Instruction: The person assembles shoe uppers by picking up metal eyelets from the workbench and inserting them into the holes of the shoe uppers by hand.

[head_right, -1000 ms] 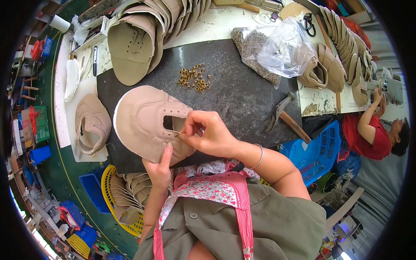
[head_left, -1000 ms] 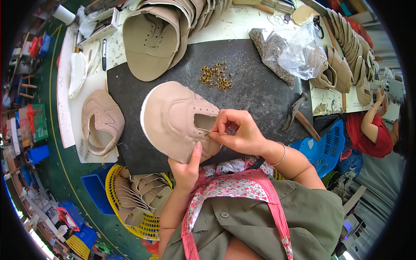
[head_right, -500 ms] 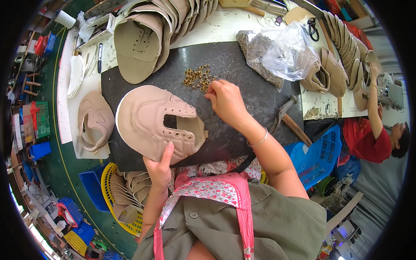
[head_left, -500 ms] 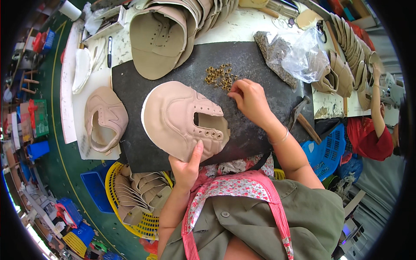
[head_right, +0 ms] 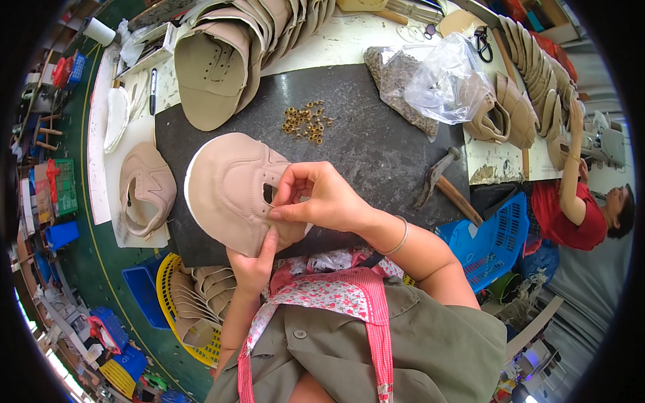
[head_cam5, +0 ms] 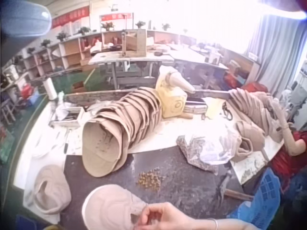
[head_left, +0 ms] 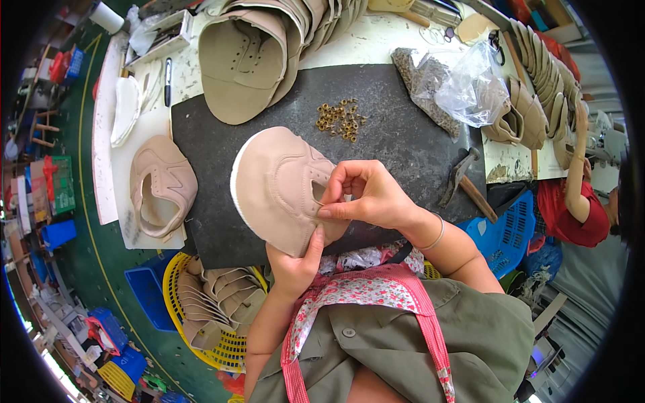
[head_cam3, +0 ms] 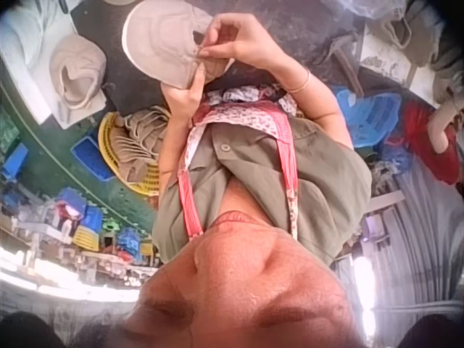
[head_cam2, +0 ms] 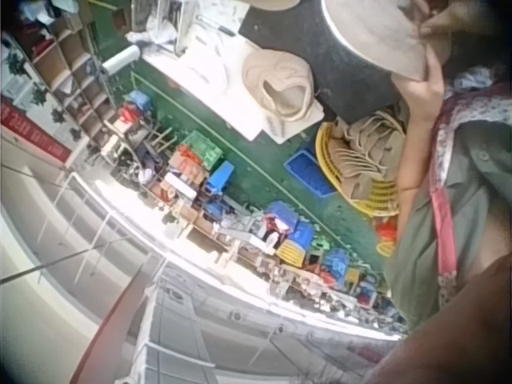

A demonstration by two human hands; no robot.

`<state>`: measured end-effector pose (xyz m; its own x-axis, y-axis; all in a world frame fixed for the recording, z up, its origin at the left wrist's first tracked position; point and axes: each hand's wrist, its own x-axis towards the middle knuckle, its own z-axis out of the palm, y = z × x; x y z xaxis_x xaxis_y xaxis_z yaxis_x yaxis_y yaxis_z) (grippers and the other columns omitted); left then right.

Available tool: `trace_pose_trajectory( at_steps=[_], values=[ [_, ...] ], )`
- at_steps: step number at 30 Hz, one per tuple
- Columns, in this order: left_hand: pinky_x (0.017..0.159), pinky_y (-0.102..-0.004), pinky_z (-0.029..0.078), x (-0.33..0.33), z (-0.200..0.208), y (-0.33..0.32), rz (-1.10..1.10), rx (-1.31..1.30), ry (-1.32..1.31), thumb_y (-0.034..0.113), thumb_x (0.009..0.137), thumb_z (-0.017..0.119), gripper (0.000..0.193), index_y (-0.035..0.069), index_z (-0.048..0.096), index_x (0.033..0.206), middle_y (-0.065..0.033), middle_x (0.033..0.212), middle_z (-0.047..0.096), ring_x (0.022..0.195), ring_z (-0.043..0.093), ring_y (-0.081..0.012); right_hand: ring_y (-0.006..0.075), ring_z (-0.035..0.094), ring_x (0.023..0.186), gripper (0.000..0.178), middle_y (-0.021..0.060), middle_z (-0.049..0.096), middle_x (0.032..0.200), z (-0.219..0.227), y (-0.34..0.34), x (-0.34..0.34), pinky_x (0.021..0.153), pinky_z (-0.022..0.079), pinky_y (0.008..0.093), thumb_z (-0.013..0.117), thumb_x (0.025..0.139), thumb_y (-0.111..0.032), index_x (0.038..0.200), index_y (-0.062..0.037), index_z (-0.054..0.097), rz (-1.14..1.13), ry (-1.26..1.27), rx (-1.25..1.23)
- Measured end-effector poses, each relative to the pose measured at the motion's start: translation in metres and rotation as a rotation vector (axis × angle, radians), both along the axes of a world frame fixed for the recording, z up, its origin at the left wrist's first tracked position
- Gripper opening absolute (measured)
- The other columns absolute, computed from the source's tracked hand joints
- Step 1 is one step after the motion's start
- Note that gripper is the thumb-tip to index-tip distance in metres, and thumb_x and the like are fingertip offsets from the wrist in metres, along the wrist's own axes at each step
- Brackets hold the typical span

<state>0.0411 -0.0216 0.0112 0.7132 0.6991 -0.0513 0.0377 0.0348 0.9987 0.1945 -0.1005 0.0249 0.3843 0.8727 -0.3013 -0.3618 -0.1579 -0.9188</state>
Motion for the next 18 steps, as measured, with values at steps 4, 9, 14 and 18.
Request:
trace_pose_trajectory(
  at_steps=[4,9,14,18],
  values=[
    [0.073,-0.0282,0.047,0.002,0.006,0.001,-0.044,0.061,0.051,0.004,0.078,0.064,0.016,-0.005,0.061,0.091,-0.0104,0.085,0.064,0.079,0.060,-0.0153,0.0069,0.057,0.075,0.021,0.0027,0.060,0.073,0.000,0.001,0.005,0.069,0.047,0.0219,0.071,0.070,0.002,0.074,-0.0028,0.051,0.039,-0.039,0.004],
    [0.071,-0.0269,0.047,-0.002,0.002,0.002,0.007,-0.105,0.047,0.003,0.080,0.062,0.014,-0.006,0.061,0.091,-0.0097,0.086,0.064,0.078,0.060,-0.0142,0.0185,0.058,0.070,0.006,0.0064,0.057,0.076,-0.034,0.003,0.062,0.063,0.046,0.0297,0.064,0.073,-0.001,0.077,-0.0022,0.059,-0.233,-1.096,-0.205],
    [0.075,-0.0269,0.045,-0.004,0.002,0.004,-0.007,-0.152,0.054,0.003,0.080,0.062,0.018,-0.006,0.058,0.096,-0.0089,0.091,0.062,0.082,0.058,-0.0136,0.0267,0.054,0.072,0.005,0.0087,0.052,0.076,-0.063,-0.002,0.077,0.065,0.046,0.0338,0.061,0.072,0.000,0.076,-0.0031,0.061,-0.281,-1.525,-0.257],
    [0.079,-0.0272,0.044,-0.006,0.001,0.004,-0.046,-0.153,0.068,0.002,0.080,0.062,0.023,-0.006,0.056,0.100,-0.0085,0.096,0.060,0.087,0.057,-0.0136,0.0205,0.056,0.074,0.009,0.0077,0.056,0.081,-0.028,0.001,0.049,0.066,0.046,0.0299,0.061,0.070,0.006,0.075,-0.0017,0.062,-0.277,-0.955,-0.001]
  ],
)
